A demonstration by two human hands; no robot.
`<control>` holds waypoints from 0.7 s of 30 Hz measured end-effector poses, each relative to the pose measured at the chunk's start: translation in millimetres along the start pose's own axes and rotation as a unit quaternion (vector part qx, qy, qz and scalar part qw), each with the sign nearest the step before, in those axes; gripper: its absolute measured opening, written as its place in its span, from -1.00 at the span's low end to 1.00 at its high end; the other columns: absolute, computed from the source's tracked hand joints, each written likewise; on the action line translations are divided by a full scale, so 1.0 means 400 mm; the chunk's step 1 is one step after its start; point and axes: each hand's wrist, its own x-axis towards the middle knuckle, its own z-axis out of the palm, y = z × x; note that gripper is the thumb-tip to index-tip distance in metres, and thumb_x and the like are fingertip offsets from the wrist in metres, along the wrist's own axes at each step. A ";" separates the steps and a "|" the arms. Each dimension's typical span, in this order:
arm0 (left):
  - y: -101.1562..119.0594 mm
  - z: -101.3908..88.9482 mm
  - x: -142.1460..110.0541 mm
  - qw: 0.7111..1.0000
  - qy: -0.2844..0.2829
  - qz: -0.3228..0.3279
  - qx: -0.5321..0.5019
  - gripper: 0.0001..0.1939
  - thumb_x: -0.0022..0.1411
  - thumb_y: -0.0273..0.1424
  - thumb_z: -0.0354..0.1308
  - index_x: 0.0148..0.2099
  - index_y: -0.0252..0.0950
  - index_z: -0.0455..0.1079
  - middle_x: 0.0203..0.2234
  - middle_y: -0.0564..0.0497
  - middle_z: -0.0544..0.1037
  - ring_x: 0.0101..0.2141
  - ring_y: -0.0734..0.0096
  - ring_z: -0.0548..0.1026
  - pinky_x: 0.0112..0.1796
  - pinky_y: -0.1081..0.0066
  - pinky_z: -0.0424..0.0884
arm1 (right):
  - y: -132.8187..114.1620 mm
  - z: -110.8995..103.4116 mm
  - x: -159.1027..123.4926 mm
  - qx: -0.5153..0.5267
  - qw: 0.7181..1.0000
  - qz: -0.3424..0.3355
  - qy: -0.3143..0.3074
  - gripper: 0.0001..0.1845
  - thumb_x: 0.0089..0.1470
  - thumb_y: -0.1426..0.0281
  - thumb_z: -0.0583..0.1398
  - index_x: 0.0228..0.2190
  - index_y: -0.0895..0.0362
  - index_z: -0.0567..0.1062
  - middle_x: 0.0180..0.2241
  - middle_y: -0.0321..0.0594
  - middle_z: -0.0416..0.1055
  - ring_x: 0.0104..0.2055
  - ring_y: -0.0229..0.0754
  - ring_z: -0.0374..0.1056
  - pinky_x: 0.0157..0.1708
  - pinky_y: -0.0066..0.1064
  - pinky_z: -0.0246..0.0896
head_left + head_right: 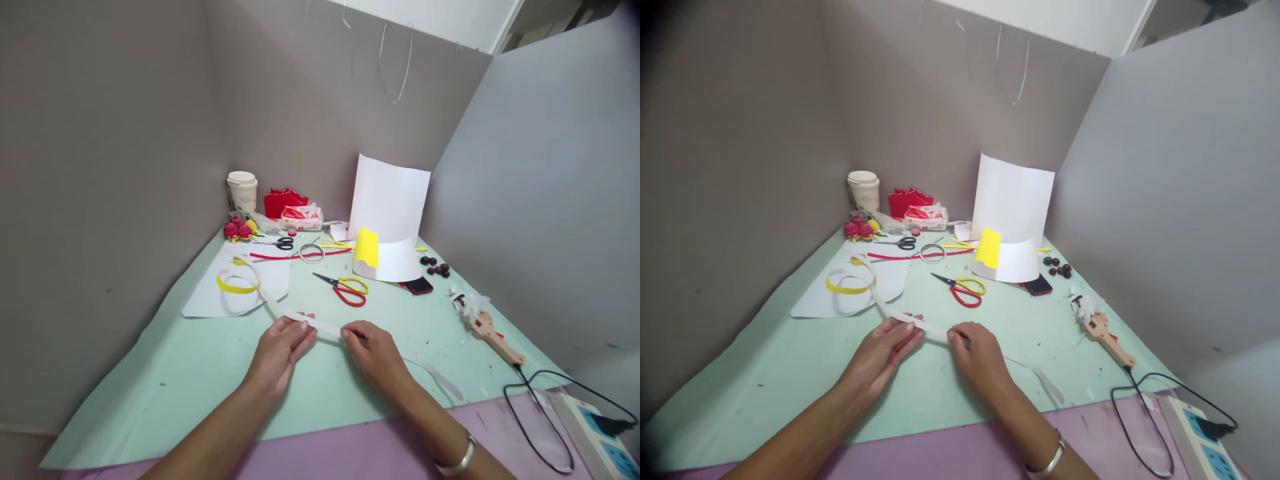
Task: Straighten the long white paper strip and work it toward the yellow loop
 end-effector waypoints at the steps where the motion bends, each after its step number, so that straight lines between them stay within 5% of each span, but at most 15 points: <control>1: 0.001 -0.001 0.002 1.000 0.005 0.004 0.000 -0.87 0.14 -0.67 0.18 -0.29 -0.39 0.46 -0.25 -0.11 0.58 -0.23 0.40 0.56 -0.07 0.37 0.51 | 0.000 -0.004 0.002 0.004 1.000 0.007 -0.008 -0.75 0.14 0.34 0.06 -0.38 0.09 0.54 -0.36 -0.25 0.51 -0.28 -0.15 0.36 -0.25 -0.37 0.18; 10: 0.023 -0.015 0.022 0.999 0.025 0.025 -0.001 -0.87 0.15 -0.67 0.17 -0.32 -0.39 0.46 -0.23 -0.12 0.59 -0.23 0.40 0.56 -0.06 0.34 0.51 | 0.018 -0.055 0.032 0.041 0.986 0.095 -0.129 -0.73 0.07 0.26 0.09 -0.42 0.13 0.53 -0.50 -0.31 0.40 -0.46 -0.25 0.24 -0.47 -0.46 0.07; 21: 0.035 -0.024 0.029 0.999 0.036 0.034 -0.010 -0.88 0.16 -0.67 0.17 -0.37 -0.40 0.45 -0.27 -0.12 0.59 -0.28 0.44 0.56 -0.05 0.33 0.50 | 0.078 -0.154 0.058 0.067 0.960 0.146 -0.227 -0.73 0.05 0.21 0.15 -0.42 0.17 0.50 -0.50 -0.32 0.35 -0.45 -0.29 0.17 -0.42 -0.47 0.04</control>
